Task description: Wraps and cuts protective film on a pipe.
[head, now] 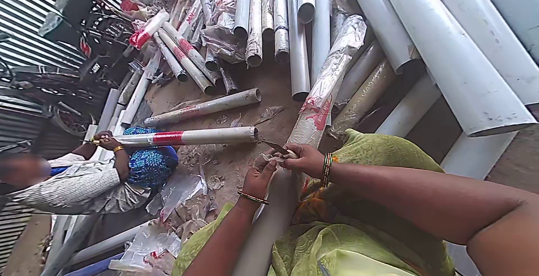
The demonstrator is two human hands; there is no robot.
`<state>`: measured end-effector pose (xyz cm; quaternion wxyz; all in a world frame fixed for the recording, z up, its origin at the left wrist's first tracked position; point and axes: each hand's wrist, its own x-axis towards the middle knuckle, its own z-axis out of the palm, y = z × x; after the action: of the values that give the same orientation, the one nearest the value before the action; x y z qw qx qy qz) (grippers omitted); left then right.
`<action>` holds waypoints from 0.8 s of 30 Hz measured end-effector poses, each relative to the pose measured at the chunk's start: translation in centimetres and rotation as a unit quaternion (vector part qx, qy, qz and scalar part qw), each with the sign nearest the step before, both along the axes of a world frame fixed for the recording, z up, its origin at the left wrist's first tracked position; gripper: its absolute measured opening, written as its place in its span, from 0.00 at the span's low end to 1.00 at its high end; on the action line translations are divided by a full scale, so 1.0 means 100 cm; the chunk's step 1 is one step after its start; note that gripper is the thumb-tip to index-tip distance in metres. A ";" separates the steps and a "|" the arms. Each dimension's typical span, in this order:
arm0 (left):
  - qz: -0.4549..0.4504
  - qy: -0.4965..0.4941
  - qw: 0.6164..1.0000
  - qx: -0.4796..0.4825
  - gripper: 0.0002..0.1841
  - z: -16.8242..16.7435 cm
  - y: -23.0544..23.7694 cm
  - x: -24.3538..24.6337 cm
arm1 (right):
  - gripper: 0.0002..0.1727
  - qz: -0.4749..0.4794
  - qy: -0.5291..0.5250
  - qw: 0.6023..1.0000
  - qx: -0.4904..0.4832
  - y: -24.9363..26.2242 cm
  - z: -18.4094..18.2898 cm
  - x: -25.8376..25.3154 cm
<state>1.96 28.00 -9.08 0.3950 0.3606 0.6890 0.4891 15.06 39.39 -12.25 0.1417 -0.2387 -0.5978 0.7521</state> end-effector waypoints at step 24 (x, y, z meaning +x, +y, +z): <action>-0.008 -0.029 0.992 -0.124 0.14 0.017 0.005 -0.002 | 0.05 0.050 -0.030 0.998 0.007 0.009 0.000 0.000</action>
<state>1.72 28.54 -7.36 0.4605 0.2996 0.7295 0.4074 15.06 40.25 -12.29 0.0877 -0.2305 -0.6183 0.7463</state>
